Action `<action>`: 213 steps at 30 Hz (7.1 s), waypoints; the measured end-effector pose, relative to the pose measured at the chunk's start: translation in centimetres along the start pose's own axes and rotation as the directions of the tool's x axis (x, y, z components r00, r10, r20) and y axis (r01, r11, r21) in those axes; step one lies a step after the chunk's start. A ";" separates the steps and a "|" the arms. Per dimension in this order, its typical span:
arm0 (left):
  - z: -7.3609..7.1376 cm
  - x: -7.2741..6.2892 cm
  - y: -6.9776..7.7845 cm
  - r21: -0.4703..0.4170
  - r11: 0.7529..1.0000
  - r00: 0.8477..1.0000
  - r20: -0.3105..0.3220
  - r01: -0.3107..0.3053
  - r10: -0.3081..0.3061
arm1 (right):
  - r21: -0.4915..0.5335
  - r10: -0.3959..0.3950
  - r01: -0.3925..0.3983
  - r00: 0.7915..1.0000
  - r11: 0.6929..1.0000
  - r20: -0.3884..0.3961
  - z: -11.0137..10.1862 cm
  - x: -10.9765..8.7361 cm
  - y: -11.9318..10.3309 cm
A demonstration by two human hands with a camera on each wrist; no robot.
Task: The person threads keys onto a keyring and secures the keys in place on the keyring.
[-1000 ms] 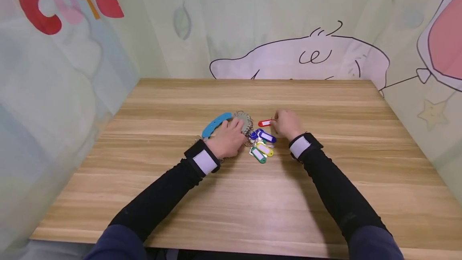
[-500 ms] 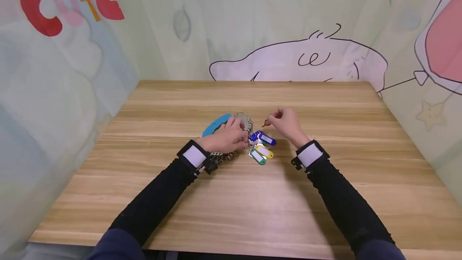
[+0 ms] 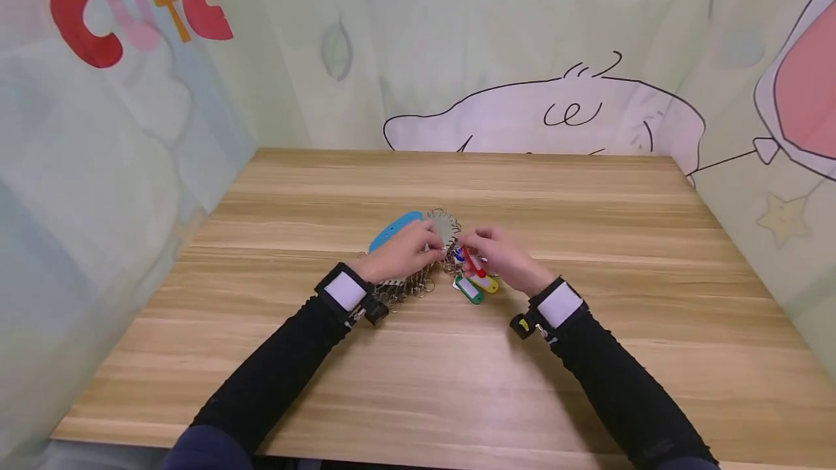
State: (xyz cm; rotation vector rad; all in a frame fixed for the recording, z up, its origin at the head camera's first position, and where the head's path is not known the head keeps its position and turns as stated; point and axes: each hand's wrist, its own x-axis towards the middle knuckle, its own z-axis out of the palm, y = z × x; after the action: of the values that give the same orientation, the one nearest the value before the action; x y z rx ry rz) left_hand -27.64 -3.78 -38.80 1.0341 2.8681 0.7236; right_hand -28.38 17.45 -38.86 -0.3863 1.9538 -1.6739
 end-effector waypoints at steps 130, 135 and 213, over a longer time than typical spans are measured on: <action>0.5 -0.6 1.5 -0.215 0.974 0.959 -0.256 0.065 -0.120 | -0.497 -0.465 0.339 0.872 0.799 -0.154 4.1 -0.2 0.4; 0.4 -0.7 1.3 -0.231 0.969 0.957 -0.252 0.088 -0.147 | -0.473 -0.451 0.311 0.866 0.824 -0.216 4.2 -0.2 0.4; 0.1 -0.7 0.9 -0.371 0.922 0.964 -0.184 0.111 -0.190 | -0.288 -0.386 0.317 0.894 0.904 -0.227 3.9 -0.1 0.4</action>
State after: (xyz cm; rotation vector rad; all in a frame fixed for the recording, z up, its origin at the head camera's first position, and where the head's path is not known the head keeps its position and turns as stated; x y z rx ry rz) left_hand -26.48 -3.56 -38.59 0.7153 2.7829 1.3559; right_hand -26.11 14.39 -39.63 -0.6662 2.4308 -1.7894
